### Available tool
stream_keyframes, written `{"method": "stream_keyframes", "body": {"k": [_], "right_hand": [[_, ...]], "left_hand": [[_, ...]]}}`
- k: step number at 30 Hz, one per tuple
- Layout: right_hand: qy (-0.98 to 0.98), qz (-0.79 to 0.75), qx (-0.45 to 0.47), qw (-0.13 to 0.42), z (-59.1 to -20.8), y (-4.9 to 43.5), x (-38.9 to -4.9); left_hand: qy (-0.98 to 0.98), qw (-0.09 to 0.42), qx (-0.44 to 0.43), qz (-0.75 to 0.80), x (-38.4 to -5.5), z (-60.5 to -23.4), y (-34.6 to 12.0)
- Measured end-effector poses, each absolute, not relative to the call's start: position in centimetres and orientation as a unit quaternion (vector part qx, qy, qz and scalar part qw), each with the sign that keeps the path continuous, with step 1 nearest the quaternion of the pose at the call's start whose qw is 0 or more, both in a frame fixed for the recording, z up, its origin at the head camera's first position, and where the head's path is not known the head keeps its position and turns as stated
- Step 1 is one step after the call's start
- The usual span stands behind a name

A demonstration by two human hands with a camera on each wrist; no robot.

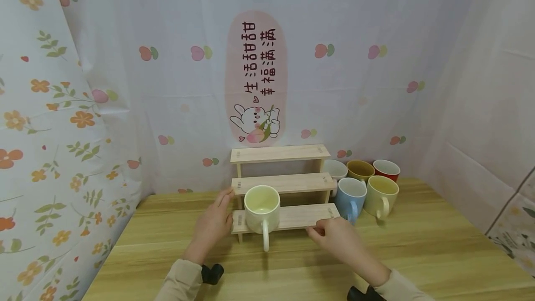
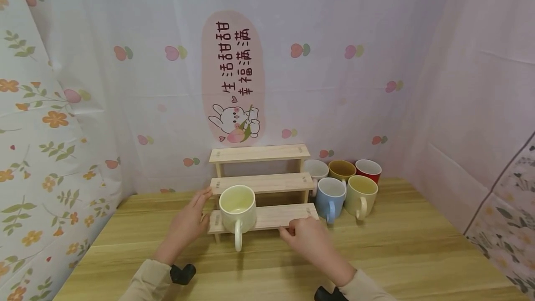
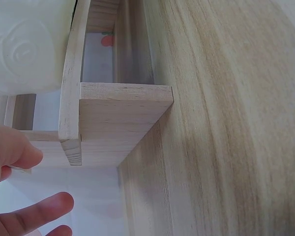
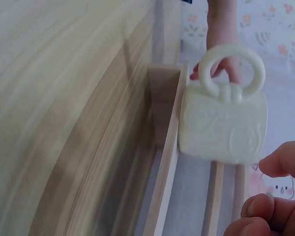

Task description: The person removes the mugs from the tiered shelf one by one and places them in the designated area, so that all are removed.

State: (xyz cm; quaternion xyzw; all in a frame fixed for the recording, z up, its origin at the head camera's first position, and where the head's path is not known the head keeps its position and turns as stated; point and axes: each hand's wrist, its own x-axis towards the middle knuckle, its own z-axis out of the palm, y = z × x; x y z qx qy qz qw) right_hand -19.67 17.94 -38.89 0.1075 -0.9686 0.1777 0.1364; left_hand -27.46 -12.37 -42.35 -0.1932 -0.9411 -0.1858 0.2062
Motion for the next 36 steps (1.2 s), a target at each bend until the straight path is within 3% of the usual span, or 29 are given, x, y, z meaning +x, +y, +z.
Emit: {"method": "stream_keyframes", "body": {"k": [14, 27, 36], "right_hand": [[-0.954, 0.181, 0.182, 0.155, -39.4, 13.9, -18.6], [-0.957, 0.158, 0.198, 0.139, -39.6, 10.3, -19.0], [-0.955, 0.146, 0.204, 0.156, -40.1, 9.3, -19.6]], "left_hand": [[-0.941, 0.207, -0.193, -0.186, -27.7, -42.9, -12.4], [-0.942, 0.202, -0.184, -0.194, -27.6, -42.6, -12.3], [-0.943, 0.203, -0.184, -0.191, -27.6, -42.7, -12.4]]}}
